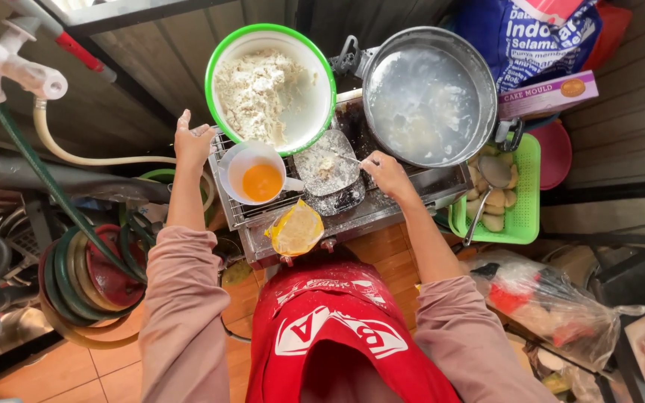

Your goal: The person scoops dough from a green bowl, shapes it into a ball, and fills it with a yellow mixture from a small cup. They then seal the dough and place the finished dumpling into a pot of boiling water. This process is repeated multiple times.

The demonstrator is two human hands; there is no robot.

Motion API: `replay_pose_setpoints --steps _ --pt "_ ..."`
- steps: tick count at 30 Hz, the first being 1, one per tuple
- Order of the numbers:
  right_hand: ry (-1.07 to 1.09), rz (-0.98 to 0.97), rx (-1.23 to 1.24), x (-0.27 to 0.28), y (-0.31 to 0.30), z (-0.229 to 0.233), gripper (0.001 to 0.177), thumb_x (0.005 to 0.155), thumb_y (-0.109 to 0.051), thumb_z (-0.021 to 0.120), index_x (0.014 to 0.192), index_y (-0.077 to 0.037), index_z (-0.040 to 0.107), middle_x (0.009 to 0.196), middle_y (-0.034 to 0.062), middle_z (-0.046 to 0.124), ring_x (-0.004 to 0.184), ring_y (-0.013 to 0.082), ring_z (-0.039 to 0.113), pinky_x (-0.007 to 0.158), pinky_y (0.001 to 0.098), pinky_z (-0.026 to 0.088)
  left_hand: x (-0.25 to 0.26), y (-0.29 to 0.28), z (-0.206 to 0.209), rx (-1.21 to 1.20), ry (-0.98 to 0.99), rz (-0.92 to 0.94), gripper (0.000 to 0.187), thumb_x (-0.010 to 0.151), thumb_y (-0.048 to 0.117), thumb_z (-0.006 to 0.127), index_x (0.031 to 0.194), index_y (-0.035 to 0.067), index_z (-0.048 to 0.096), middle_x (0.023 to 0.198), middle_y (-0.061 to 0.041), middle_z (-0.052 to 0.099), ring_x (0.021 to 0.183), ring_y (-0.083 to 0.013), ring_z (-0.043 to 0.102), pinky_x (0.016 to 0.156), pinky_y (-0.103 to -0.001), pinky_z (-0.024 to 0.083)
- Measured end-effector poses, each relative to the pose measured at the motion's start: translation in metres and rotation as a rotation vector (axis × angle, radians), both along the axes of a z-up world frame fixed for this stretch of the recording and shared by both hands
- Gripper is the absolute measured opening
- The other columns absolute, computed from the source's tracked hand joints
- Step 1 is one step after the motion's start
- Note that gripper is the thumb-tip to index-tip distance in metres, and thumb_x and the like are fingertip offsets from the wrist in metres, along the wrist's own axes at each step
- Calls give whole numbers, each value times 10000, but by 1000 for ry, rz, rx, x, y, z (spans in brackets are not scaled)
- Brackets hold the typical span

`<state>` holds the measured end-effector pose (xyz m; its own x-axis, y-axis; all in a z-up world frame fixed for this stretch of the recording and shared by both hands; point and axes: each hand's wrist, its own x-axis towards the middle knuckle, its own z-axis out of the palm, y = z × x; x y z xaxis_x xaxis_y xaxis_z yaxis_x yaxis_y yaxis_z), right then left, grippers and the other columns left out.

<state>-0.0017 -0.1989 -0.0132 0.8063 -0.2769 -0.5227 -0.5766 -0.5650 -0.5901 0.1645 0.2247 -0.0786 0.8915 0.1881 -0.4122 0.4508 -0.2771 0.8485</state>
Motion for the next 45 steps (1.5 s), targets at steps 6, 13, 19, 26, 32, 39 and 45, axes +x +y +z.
replay_pose_setpoints --steps 6,13,19,26,32,39,45 --pt "-39 -24 3 -9 6 20 292 944 -448 638 1125 -243 739 766 117 715 839 307 702 819 465 535 10 -15 -7 -203 0 -63 958 917 -43 678 1615 214 74 1288 -240 662 1035 -415 743 835 -533 649" --pt "-96 -64 29 -12 10 23 268 959 -399 650 1122 -206 739 783 155 716 866 327 702 841 469 519 21 -23 -24 -86 -54 -34 954 848 -74 747 1585 235 227 1157 -196 715 947 -349 775 758 -482 700" --pt "-93 -68 46 -10 17 32 266 963 -425 653 1129 -232 731 926 187 746 1012 380 702 921 495 506 16 -26 11 -76 -33 -41 1033 826 -99 762 1597 263 179 1127 -194 706 1014 -367 750 791 -504 690" --pt "-64 -65 17 -6 14 27 291 958 -463 659 1165 -269 723 1039 204 741 1097 421 673 964 529 490 21 -27 17 -24 -26 -69 1064 807 -101 762 1599 287 167 1092 -171 706 996 -333 751 772 -476 699" --pt "-91 -56 45 1 18 31 286 967 -448 648 1171 -262 721 1070 226 733 1123 438 661 964 538 494 23 -28 31 22 -21 -76 1059 797 -105 745 1604 259 164 1085 -154 705 1021 -347 737 783 -471 691" --pt "-236 -27 99 37 46 41 261 989 -404 611 1155 -227 706 1034 189 737 1120 399 674 960 556 507 35 -25 14 39 -32 -56 1067 788 -94 758 1601 255 163 1086 -152 716 1026 -363 730 790 -483 684" --pt "-431 235 -207 86 75 -13 226 973 -194 496 1158 -148 616 1052 203 702 957 447 700 856 559 550 26 -19 7 116 -41 -81 1023 868 81 770 1616 212 84 1216 -129 723 1093 -292 722 850 -432 677"
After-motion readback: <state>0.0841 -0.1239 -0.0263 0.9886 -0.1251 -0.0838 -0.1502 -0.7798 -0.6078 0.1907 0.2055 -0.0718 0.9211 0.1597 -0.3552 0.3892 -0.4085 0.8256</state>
